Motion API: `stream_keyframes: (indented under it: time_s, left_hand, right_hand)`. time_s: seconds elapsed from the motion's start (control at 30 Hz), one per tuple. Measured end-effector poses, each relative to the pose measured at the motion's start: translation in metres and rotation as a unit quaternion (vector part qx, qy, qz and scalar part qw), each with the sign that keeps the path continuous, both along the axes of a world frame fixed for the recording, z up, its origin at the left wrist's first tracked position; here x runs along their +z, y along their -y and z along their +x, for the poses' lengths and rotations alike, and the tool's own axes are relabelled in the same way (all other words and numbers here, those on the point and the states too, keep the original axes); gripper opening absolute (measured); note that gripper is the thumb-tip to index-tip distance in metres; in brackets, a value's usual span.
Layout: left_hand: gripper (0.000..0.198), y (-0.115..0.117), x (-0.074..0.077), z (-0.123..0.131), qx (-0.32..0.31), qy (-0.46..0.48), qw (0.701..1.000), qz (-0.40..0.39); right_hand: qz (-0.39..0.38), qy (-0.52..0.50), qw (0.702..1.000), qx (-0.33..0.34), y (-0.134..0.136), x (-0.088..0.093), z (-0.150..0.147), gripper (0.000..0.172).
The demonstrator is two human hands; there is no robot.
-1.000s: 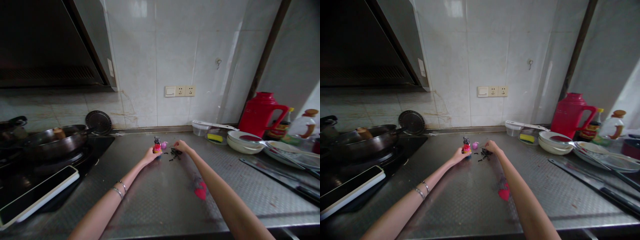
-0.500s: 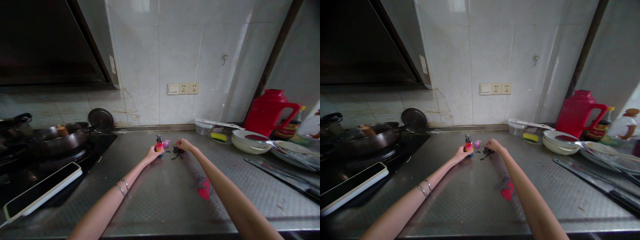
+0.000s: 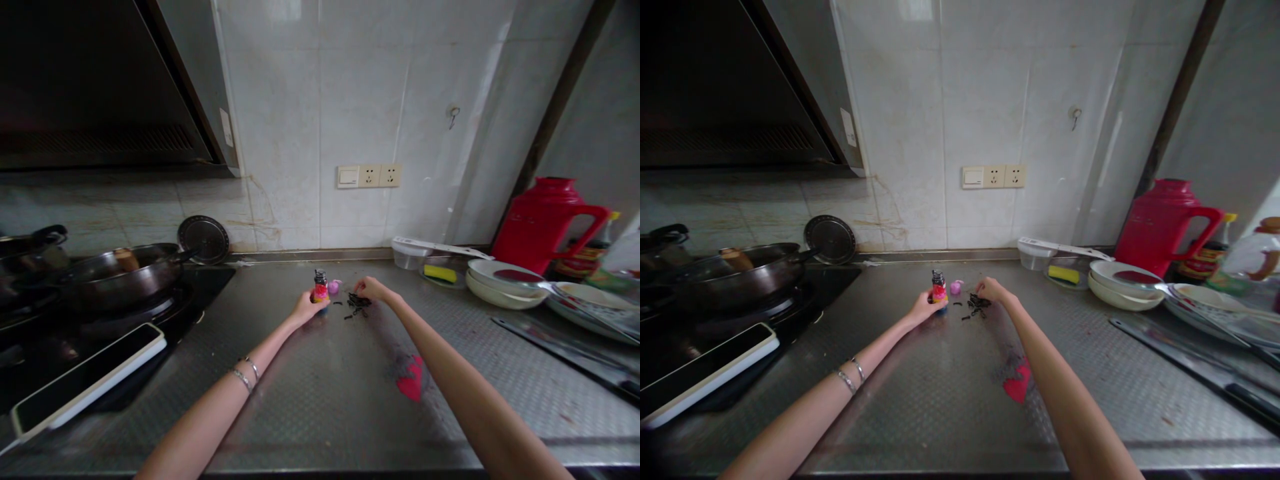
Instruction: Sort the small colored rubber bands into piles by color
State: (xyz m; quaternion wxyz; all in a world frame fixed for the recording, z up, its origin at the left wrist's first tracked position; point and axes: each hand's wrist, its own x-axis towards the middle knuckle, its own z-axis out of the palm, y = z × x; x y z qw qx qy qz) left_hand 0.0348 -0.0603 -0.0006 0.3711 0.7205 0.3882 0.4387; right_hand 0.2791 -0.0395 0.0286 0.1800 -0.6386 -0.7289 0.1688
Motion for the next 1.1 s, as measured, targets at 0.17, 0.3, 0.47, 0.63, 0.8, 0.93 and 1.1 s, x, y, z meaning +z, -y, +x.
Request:
stream_keyframes:
  time_s: [0.17,0.3,0.47,0.63,0.8,0.93,1.1]
  left_hand:
    - [0.039,0.001,0.001,0.0,-0.006,0.001,1.0,0.006]
    - [0.04,0.002,0.002,0.0,-0.002,-0.003,1.0,0.007]
    - [0.039,0.004,0.004,0.0,0.005,-0.013,1.0,0.0]
    - [0.038,0.004,0.005,0.001,0.004,-0.011,1.0,0.003]
    - [0.037,0.003,0.002,0.001,0.006,-0.008,1.0,0.008]
    - [0.039,0.003,0.002,0.001,0.011,-0.011,1.0,0.007]
    - [0.038,0.003,0.003,0.0,0.005,-0.013,1.0,0.015]
  right_hand:
    - [-0.042,-0.013,0.998,0.037,0.007,0.004,0.002,0.024]
    - [-0.084,-0.053,0.991,0.087,0.018,0.012,0.011,0.026]
    - [-0.026,-0.068,0.997,-0.004,0.027,0.017,0.025,0.024]
    - [-0.046,-0.065,0.994,-0.076,0.03,0.01,0.021,0.031]
    - [-0.05,-0.029,0.996,-0.073,0.03,0.004,0.007,0.043]
    - [-0.033,-0.025,0.998,-0.054,0.03,0.002,0.001,0.043]
    - [-0.066,-0.061,0.996,0.029,0.027,0.003,0.002,0.034]
